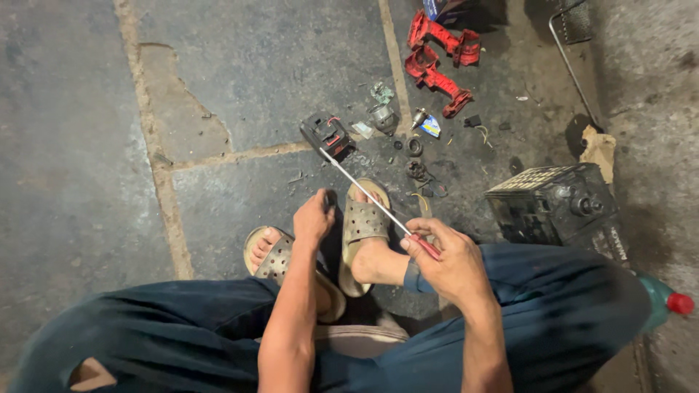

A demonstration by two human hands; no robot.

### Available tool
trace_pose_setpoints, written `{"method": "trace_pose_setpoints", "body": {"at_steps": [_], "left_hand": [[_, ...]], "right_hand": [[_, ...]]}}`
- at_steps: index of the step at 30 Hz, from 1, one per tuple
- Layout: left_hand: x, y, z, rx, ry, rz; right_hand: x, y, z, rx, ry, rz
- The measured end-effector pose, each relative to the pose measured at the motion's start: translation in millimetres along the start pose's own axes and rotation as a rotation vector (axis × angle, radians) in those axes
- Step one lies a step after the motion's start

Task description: The person sits on the floor and uses a screwdriver to manipulate a small mechanical component. They repeatedly insert the tool into the part, twist it, and adjust the assembly with both hands. The workspace is cluttered with various tools and disassembled parts.

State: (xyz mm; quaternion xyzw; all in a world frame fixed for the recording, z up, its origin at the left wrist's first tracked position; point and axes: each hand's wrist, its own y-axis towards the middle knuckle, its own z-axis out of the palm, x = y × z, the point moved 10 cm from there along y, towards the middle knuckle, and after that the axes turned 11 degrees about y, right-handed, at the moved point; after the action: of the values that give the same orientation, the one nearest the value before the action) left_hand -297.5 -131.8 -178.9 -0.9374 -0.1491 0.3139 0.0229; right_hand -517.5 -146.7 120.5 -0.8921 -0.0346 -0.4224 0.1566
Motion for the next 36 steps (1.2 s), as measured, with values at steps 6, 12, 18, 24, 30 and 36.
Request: {"method": "trace_pose_setpoints", "body": {"at_steps": [6,12,18,24,30,36], "left_hand": [[16.8,1.2,29.2,0.11,0.135,-0.14],[10.7,-5.1,37.1,0.11,0.089,-0.057],[7.0,-6.8,16.8,0.048,0.045,-0.022],[36.5,-12.2,-23.2,-0.144,-0.203,-0.327],[42.3,-18.3,-3.0,0.005,-0.231,-0.341],[15.1,-30.0,8.0,0.043,-0.053,-0.118]], "right_hand": [[1.7,-0.7,-0.8,0.006,-0.001,0.002],[0.8,2.2,7.8,0.026,-0.032,0.003],[5.8,1.2,13.7,0.057,-0.067,-0.03],[8.7,4.0,26.1,0.058,-0.024,-0.017],[5.3,8.8,41.7,-0.022,-0.03,-0.005],[7.7,7.7,55.1,-0.044,-0.018,0.0]]}}
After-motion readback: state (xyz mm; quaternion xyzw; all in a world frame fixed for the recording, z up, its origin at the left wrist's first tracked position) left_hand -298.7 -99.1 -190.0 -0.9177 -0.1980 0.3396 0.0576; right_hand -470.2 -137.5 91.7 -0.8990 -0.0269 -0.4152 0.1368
